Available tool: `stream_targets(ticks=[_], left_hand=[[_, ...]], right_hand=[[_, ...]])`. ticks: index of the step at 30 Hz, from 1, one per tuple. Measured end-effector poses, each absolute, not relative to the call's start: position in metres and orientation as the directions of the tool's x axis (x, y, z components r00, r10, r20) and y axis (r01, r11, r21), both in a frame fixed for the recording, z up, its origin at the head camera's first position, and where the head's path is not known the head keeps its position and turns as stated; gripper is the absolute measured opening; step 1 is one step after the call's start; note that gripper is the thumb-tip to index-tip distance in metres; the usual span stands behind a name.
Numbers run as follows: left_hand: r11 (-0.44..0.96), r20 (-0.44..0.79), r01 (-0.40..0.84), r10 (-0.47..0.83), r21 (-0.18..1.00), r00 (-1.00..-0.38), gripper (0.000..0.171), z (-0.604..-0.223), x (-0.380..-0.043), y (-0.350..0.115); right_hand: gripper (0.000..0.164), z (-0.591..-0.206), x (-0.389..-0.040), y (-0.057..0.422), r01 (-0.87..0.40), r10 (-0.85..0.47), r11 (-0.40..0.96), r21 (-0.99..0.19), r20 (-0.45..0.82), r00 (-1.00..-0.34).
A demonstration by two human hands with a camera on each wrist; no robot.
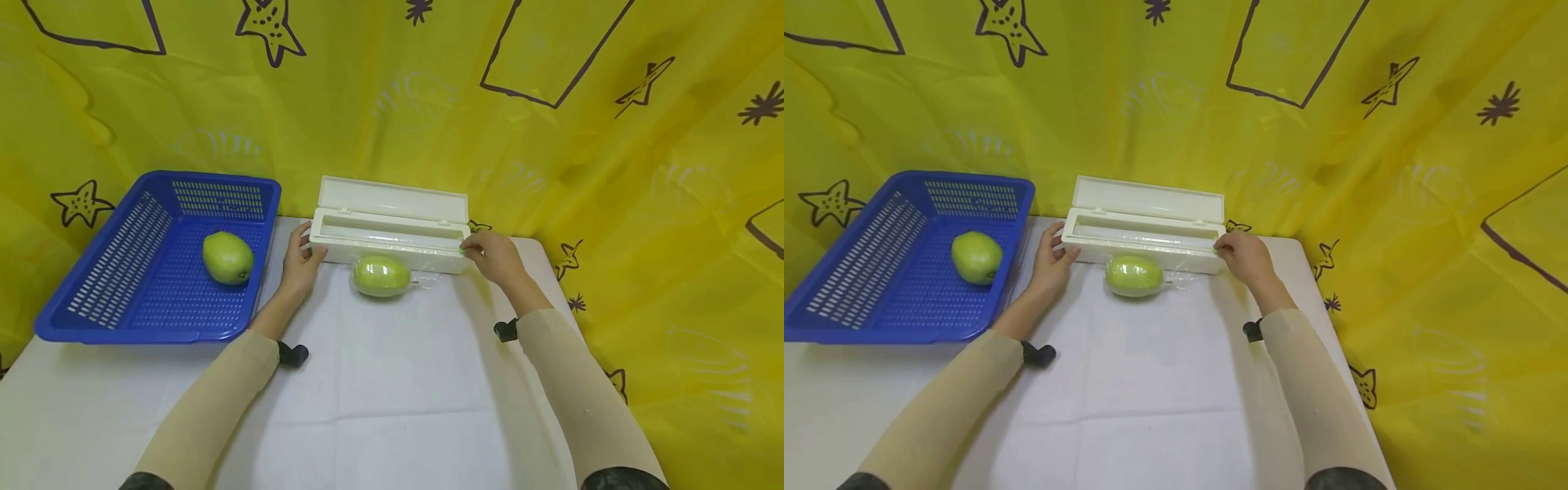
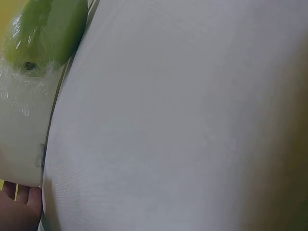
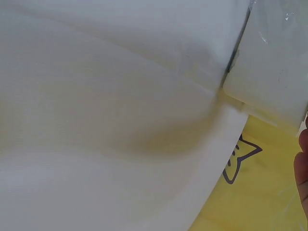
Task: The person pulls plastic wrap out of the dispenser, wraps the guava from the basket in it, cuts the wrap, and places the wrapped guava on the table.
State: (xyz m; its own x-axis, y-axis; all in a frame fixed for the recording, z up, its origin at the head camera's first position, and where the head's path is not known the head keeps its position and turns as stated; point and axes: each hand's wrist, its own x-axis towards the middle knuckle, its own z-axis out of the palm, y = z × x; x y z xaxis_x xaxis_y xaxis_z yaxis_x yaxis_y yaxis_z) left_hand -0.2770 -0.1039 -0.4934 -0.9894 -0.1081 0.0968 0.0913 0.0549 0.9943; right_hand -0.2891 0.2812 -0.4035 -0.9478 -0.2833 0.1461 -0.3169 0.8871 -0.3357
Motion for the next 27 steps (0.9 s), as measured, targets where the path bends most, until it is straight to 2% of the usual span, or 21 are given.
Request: stream_targets(ticks=[15,22,27], left_hand=[[0.079,0.14,0.132,-0.109,0.988,-0.984,0.058,-0.494,-0.276,-0.103],[0.08,0.103,0.094,-0.113,0.992,-0.988,0.061,-0.495,-0.279,-0.104],[0.071,0.099,0.092,-0.112,0.993,-0.989,0.061,-0.496,-0.28,-0.104]], right_hand=[[0.012,-0.399,-0.293,0.278,-0.285,-0.266,0.893,-0.349,0.103,-0.959],[0.011,-0.399,-0.294,0.273,-0.299,-0.269,0.888,-0.351,0.132,-0.954],[0.015,-0.398,-0.296,0.262,-0.313,-0.296,0.893,-0.324,0.101,-0.95]])
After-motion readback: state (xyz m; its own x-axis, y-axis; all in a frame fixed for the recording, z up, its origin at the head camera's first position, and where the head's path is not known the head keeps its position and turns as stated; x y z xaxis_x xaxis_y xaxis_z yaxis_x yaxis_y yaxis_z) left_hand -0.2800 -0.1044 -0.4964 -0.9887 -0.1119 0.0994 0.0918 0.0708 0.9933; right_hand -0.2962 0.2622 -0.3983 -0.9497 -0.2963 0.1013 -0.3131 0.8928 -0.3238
